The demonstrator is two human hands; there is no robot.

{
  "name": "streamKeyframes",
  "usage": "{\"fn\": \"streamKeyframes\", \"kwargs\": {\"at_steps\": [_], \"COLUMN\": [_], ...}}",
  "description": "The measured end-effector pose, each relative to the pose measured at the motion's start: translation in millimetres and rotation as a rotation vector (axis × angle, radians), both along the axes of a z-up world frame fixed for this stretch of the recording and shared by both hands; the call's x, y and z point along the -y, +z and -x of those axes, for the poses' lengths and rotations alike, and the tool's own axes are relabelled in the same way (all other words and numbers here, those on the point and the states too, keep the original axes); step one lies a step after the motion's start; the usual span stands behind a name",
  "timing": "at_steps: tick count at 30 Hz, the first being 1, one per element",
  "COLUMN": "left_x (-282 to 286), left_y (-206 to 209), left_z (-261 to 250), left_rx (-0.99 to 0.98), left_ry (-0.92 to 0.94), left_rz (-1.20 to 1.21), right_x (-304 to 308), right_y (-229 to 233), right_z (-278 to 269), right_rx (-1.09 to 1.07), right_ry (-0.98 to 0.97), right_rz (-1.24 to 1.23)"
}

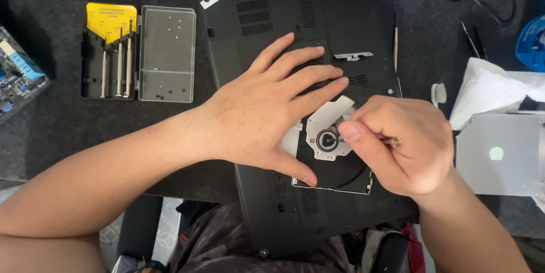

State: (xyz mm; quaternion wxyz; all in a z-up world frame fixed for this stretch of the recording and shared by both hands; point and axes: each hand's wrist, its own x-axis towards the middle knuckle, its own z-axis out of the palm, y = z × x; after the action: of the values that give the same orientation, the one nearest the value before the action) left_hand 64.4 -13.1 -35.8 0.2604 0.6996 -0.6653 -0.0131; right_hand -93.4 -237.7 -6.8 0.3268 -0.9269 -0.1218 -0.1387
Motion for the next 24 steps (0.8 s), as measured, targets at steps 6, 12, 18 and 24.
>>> {"fn": "streamKeyframes", "kwargs": {"at_steps": [6, 12, 18, 24], "left_x": [0.0, 0.4, 0.3, 0.4], "left_y": [0.1, -0.1, -0.2, 0.6], "left_z": [0.7, 1.1, 0.8, 0.6], "left_rx": [-0.009, 0.000, 0.006, 0.003], "left_ry": [0.006, 0.008, 0.009, 0.003], "left_rz": [0.002, 0.003, -0.005, -0.001], "right_x": [-4.3, -4.7, -5.4, -3.6], "right_y": [1.5, 0.5, -0.6, -1.1], "right_z": [-5.1, -2.2, -2.2, -2.0], "right_rx": [0.005, -0.069, -0.027, -0.149], "right_ry": [-0.007, -0.050, -0.147, -0.012], "right_rz": [-0.005, 0.010, 0.039, 0.009]}}
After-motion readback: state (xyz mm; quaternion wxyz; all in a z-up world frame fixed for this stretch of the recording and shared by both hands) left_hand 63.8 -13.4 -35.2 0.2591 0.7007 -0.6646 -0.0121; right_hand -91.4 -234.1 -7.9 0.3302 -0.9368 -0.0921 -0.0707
